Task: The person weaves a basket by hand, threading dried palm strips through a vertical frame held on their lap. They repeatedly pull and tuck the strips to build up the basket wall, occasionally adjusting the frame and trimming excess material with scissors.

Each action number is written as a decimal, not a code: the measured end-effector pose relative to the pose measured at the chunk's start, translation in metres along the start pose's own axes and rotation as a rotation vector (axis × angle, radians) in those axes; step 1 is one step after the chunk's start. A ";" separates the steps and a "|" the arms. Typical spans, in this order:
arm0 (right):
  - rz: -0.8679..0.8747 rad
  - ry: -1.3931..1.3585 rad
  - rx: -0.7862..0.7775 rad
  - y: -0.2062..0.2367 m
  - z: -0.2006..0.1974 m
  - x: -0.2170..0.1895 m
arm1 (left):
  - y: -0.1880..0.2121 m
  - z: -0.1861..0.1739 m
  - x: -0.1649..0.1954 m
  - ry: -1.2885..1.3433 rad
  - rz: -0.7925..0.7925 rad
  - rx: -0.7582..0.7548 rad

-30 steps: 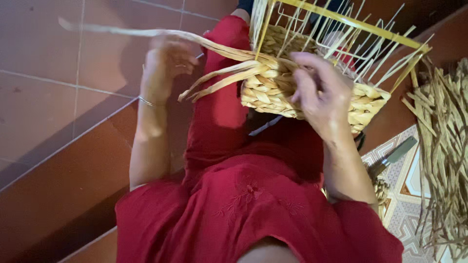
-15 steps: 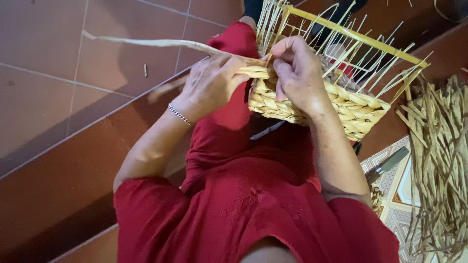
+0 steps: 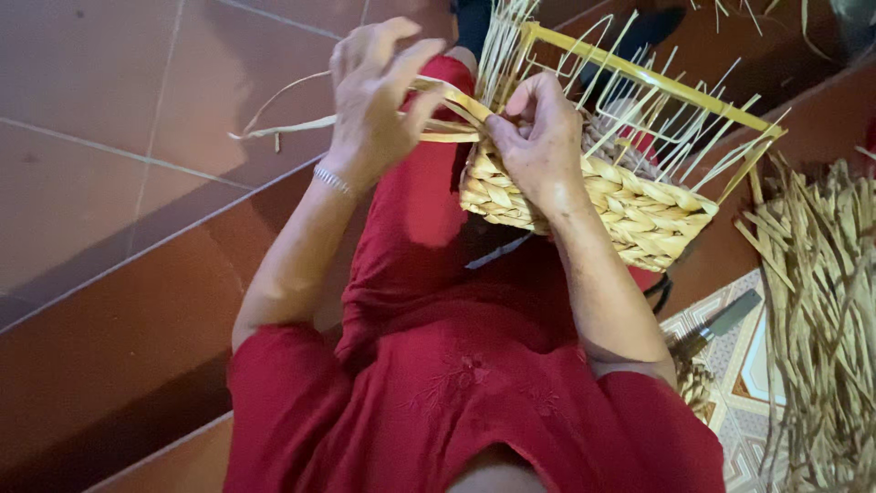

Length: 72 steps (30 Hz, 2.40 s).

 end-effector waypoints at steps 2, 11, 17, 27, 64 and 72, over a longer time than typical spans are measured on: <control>-0.009 -0.023 0.026 0.000 0.002 0.002 | 0.011 -0.026 0.010 0.020 -0.070 0.104; 0.015 -0.551 0.026 -0.043 -0.072 0.012 | 0.101 0.006 -0.012 0.491 -0.574 0.036; 0.004 -0.801 0.053 -0.046 -0.154 0.053 | 0.092 0.010 -0.098 -0.106 -0.370 0.324; 0.113 -0.464 0.171 -0.012 -0.138 0.195 | 0.157 0.078 -0.127 0.741 -1.041 0.201; -0.264 0.336 0.243 0.057 -0.136 0.176 | 0.042 0.222 0.057 0.711 -0.153 -0.297; -0.082 0.196 0.214 0.052 -0.139 0.190 | 0.035 0.271 0.083 0.596 -0.281 -0.707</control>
Point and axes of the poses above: each hand's wrist, its own y-axis away from the middle knuckle, its own z-axis out of the palm, x = y × z, the point moved 6 cm from there along -y, towards the middle knuckle, and after that the axes turned 7 degrees about z, right-handed, at the moved point
